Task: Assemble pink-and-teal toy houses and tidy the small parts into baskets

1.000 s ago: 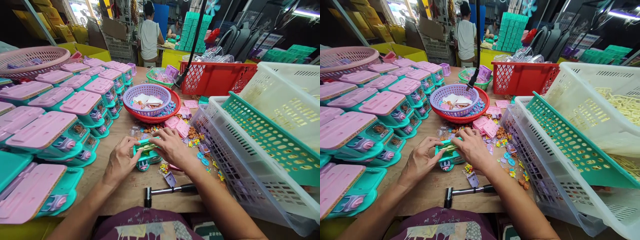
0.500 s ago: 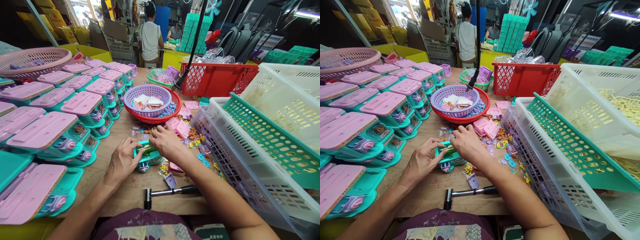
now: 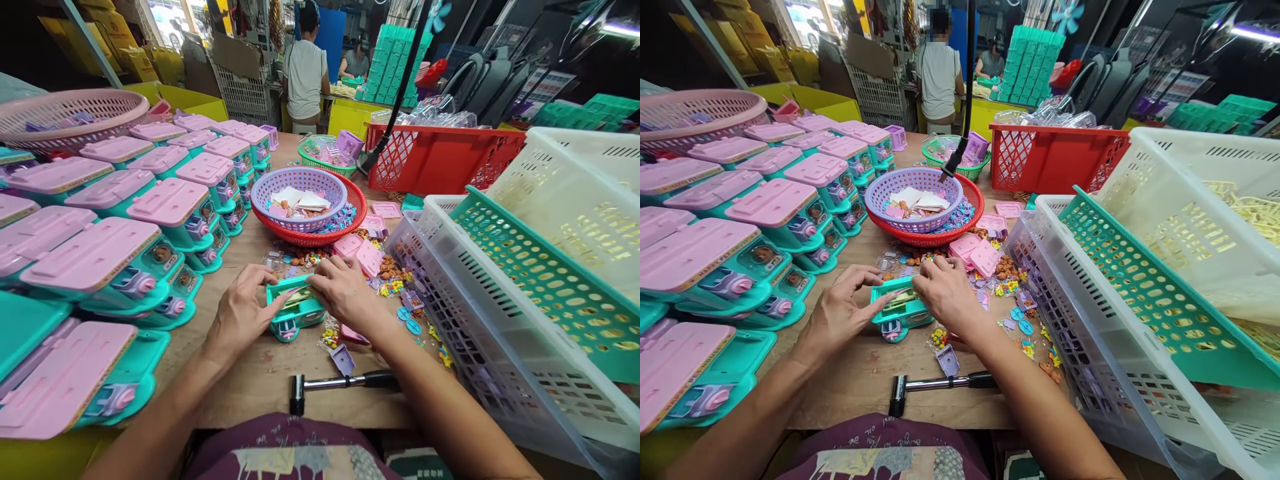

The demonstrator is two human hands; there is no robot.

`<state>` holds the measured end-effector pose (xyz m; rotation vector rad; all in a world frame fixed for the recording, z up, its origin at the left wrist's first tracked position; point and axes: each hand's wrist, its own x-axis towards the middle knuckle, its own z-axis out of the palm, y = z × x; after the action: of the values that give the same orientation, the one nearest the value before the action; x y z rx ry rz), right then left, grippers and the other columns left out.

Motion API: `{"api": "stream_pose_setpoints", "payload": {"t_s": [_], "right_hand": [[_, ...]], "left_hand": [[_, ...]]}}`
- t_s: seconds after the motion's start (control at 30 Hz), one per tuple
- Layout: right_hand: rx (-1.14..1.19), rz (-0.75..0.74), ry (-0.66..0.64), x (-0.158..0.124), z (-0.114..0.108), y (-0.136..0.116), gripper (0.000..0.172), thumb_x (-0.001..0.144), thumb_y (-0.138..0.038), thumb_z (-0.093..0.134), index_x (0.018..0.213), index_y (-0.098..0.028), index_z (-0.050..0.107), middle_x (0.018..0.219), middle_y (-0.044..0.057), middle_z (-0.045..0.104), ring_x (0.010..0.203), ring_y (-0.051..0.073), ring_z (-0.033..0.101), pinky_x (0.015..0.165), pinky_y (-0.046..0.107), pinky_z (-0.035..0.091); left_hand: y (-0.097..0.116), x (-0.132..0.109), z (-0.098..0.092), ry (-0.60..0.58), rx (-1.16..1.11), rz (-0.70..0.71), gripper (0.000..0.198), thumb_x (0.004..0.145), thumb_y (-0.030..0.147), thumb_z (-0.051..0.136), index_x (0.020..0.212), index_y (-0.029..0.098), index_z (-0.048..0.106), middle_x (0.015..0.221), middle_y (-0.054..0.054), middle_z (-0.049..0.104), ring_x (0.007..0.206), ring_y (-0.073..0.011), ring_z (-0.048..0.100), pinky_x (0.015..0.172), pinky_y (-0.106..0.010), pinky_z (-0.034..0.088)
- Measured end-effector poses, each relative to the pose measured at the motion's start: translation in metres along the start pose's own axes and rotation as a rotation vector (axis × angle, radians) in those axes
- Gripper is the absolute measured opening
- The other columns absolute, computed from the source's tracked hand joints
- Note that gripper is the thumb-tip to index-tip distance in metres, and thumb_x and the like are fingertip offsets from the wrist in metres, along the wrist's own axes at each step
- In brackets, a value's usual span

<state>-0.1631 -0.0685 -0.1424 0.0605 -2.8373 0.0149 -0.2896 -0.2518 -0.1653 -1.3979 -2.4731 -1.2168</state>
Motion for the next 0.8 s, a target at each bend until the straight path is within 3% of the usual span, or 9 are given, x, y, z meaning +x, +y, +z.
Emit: {"api": "stream_pose_setpoints", "payload": {"t_s": [0.1, 0.23, 0.37, 0.43, 0.5, 0.63, 0.73, 0.8], "right_hand": [[0.086, 0.013, 0.042, -0.001, -0.003, -0.002, 0.026, 0.1, -0.037, 0.046, 0.113, -0.022, 0.064, 0.11, 0.007, 0.062, 0.101, 0.022, 0.046, 0.086, 0.04, 0.029], [0.131, -0.038, 0.006, -0.005, 0.004, -0.007, 0.028, 0.1, -0.04, 0.046, 0.11, -0.023, 0.066, 0.116, 0.007, 0.062, 0.105, 0.023, 0.046, 0.091, 0.042, 0.028], [0.17, -0.025, 0.023, -0.012, 0.009, -0.001, 0.029, 0.101, -0.041, 0.045, 0.115, -0.025, 0.065, 0.12, 0.007, 0.061, 0.108, 0.022, 0.048, 0.095, 0.042, 0.03], [0.172, 0.062, 0.055, -0.019, 0.006, 0.014, 0.031, 0.099, -0.041, 0.049, 0.122, -0.025, 0.062, 0.122, 0.008, 0.061, 0.109, 0.023, 0.049, 0.095, 0.042, 0.033], [0.12, 0.241, 0.061, -0.03, 0.003, 0.034, 0.038, 0.094, -0.039, 0.058, 0.129, -0.024, 0.057, 0.125, 0.011, 0.059, 0.112, 0.026, 0.049, 0.093, 0.043, 0.037], [-0.084, 0.54, -0.077, -0.047, 0.011, 0.074, 0.053, 0.084, -0.036, 0.069, 0.132, -0.018, 0.053, 0.127, 0.019, 0.056, 0.113, 0.032, 0.05, 0.082, 0.042, 0.045], [-0.181, 0.56, -0.154, -0.049, 0.022, 0.085, 0.041, 0.086, -0.028, 0.064, 0.125, -0.018, 0.057, 0.117, 0.017, 0.061, 0.103, 0.029, 0.056, 0.077, 0.037, 0.046], [-0.21, 0.557, -0.13, -0.047, 0.024, 0.084, 0.029, 0.09, -0.025, 0.057, 0.118, -0.017, 0.061, 0.107, 0.014, 0.063, 0.093, 0.025, 0.06, 0.072, 0.033, 0.045]], "left_hand": [[-0.001, 0.001, 0.002, -0.031, -0.056, -0.034, 0.026, 0.084, 0.04, 0.067, 0.097, 0.018, 0.063, 0.098, -0.006, 0.064, 0.096, -0.0215, 0.061, 0.085, -0.036, 0.05], [-0.008, 0.0, 0.008, -0.191, -0.145, -0.123, 0.043, 0.082, 0.049, 0.067, 0.114, 0.02, 0.062, 0.108, -0.007, 0.067, 0.099, -0.0226, 0.064, 0.085, -0.035, 0.052], [-0.014, -0.001, 0.009, -0.201, -0.157, -0.186, 0.044, 0.084, 0.054, 0.061, 0.114, 0.021, 0.065, 0.107, -0.006, 0.071, 0.089, -0.0224, 0.067, 0.079, -0.034, 0.054], [-0.015, -0.001, 0.009, -0.205, -0.17, -0.225, 0.045, 0.085, 0.056, 0.06, 0.113, 0.022, 0.066, 0.105, -0.006, 0.072, 0.078, -0.0206, 0.067, 0.071, -0.032, 0.054], [-0.016, -0.001, 0.01, -0.232, -0.191, -0.245, 0.046, 0.083, 0.057, 0.061, 0.114, 0.023, 0.065, 0.103, -0.004, 0.072, 0.073, -0.0191, 0.066, 0.066, -0.03, 0.053], [-0.015, -0.001, 0.014, -0.268, -0.231, -0.276, 0.046, 0.083, 0.058, 0.061, 0.114, 0.024, 0.062, 0.092, 0.0, 0.071, 0.073, -0.0179, 0.064, 0.065, -0.027, 0.05], [-0.015, 0.0, 0.018, -0.239, -0.238, -0.33, 0.049, 0.081, 0.059, 0.061, 0.112, 0.022, 0.062, 0.089, -0.001, 0.071, 0.074, -0.0188, 0.064, 0.065, -0.027, 0.049], [-0.014, -0.001, 0.021, -0.209, -0.247, -0.36, 0.048, 0.082, 0.058, 0.06, 0.112, 0.021, 0.063, 0.092, -0.002, 0.071, 0.078, -0.0196, 0.064, 0.066, -0.027, 0.049]]}}
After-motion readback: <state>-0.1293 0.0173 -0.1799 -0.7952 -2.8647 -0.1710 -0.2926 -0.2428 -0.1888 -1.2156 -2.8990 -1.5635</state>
